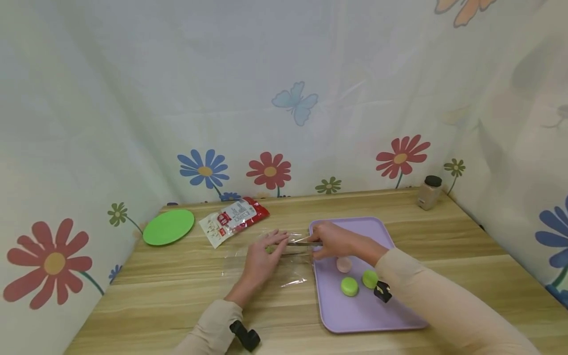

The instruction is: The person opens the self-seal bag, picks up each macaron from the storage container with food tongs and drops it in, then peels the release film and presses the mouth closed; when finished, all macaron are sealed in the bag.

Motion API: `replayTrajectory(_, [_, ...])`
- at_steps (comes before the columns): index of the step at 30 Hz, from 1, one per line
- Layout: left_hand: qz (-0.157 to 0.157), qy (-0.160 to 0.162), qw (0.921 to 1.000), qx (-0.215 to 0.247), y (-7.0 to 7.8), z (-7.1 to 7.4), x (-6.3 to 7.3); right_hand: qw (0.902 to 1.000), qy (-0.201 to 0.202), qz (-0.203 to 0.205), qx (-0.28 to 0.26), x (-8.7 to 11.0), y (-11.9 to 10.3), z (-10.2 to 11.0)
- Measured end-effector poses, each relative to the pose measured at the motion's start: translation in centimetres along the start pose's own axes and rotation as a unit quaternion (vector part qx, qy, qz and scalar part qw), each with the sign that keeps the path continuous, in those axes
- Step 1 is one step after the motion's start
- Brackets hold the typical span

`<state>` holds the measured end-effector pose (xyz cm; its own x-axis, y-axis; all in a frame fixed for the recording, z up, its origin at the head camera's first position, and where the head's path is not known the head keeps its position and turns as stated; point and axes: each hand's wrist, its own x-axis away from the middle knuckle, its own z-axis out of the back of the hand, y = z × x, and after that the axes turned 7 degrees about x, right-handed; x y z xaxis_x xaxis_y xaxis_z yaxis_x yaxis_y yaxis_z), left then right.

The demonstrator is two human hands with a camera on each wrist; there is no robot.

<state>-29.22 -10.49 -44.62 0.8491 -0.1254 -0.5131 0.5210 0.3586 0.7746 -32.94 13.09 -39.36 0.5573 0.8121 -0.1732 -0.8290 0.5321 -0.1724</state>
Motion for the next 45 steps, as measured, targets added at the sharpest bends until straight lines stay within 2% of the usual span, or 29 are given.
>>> replayTrajectory(5, [0.055, 0.005, 0.998, 0.032, -0.3, 0.3, -0.1, 0.9998, 0.008, 0.011, 0.014, -0.1, 0.2, 0.2])
replayTrajectory(7, [0.061, 0.007, 0.9971, 0.044, -0.3, 0.5, -0.1, 0.9996, 0.012, 0.019, 0.018, -0.2, 0.2, 0.3])
replayTrajectory(11, [0.049, 0.001, 0.9973, 0.054, -0.4, 0.6, -0.2, 0.9994, 0.01, 0.026, 0.019, -0.4, 0.1, 0.5])
replayTrajectory(17, [0.039, 0.002, 0.9973, 0.062, -0.3, 0.6, -0.2, 0.9999, 0.012, 0.006, -0.006, -0.7, -0.5, 0.9])
replayTrajectory(24, [0.029, 0.01, 0.9975, 0.063, -0.2, 0.7, -0.3, 0.999, -0.01, -0.005, 0.043, -0.6, -0.6, 1.1])
replayTrajectory(29, [0.03, 0.008, 0.9973, 0.066, -0.3, 0.9, -0.4, 0.9981, -0.008, 0.011, 0.061, -0.7, -0.5, 0.6])
replayTrajectory(35, [0.028, 0.006, 0.9967, 0.076, -0.4, 0.8, -0.3, 0.9983, 0.016, 0.031, 0.046, -0.7, -0.5, 0.3])
replayTrajectory(41, [0.008, 0.002, 0.995, 0.1, -0.3, 0.5, -0.2, 0.9998, 0.014, 0.0, 0.016, -0.9, -1.2, 0.4])
replayTrajectory(45, [-0.012, -0.005, 0.9954, 0.095, 0.1, 0.2, -0.1, 0.9996, 0.006, -0.025, 0.015, -1.5, -1.6, 0.3])
